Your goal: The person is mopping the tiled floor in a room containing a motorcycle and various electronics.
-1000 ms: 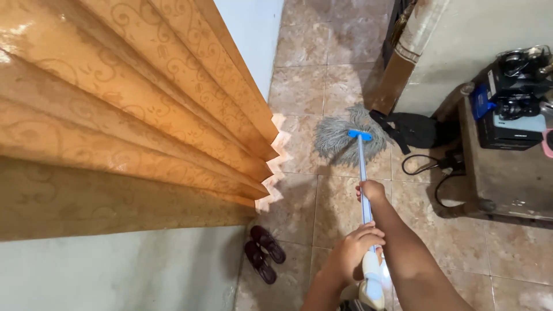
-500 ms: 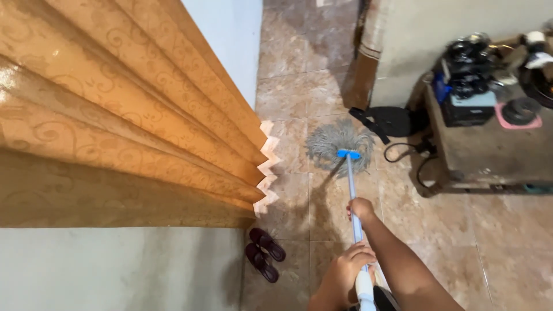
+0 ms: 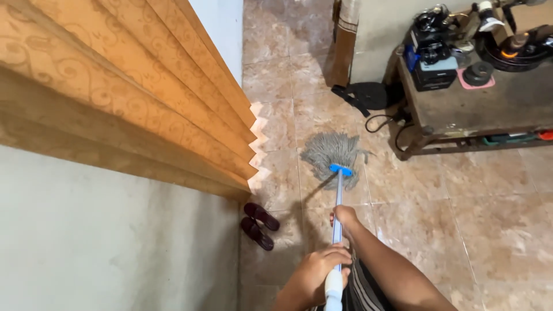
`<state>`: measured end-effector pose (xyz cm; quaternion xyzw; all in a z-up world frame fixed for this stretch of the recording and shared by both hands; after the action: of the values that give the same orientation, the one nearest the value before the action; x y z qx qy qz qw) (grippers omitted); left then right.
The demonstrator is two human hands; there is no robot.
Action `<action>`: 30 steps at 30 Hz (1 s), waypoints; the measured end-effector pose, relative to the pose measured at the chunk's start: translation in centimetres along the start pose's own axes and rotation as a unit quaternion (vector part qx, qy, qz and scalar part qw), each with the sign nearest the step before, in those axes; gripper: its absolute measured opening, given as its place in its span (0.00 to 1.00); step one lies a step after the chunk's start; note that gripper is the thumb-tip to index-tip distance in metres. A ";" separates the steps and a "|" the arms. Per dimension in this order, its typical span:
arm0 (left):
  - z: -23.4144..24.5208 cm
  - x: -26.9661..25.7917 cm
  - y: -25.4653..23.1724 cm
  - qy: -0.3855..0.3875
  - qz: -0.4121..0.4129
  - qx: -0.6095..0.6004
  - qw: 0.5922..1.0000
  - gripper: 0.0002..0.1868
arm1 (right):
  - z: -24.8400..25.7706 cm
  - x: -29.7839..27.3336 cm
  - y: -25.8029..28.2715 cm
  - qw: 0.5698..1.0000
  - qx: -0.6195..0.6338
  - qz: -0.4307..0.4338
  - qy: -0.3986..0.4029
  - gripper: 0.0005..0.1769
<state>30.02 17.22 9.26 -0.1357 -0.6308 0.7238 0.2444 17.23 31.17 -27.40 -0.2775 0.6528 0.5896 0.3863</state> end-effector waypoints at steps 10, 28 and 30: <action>-2.1 -2.9 1.8 0.103 -0.028 -0.022 0.994 0.10 | 4.0 -7.4 -3.9 0.995 0.079 -0.024 -0.062 0.06; -9.0 13.3 10.6 0.015 -0.068 0.001 0.998 0.10 | 15.2 13.9 8.1 0.998 0.026 0.056 -0.023 0.06; -11.3 15.4 13.0 -0.027 -0.092 -0.034 0.995 0.09 | 17.0 16.3 9.5 0.998 0.011 0.054 0.043 0.08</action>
<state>20.38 33.72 -3.61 -0.0659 -0.6709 0.6801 0.2881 3.56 50.85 -35.84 -0.2620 0.6895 0.5898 0.3287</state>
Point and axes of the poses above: each hand's wrist, its own x-axis towards the middle knuckle, its own z-axis out of the back of the hand, y = z × x, the point moved 2 cm from there along x, towards the middle knuckle, and after that the axes turned 13 degrees about -x, right-handed, at the moved point
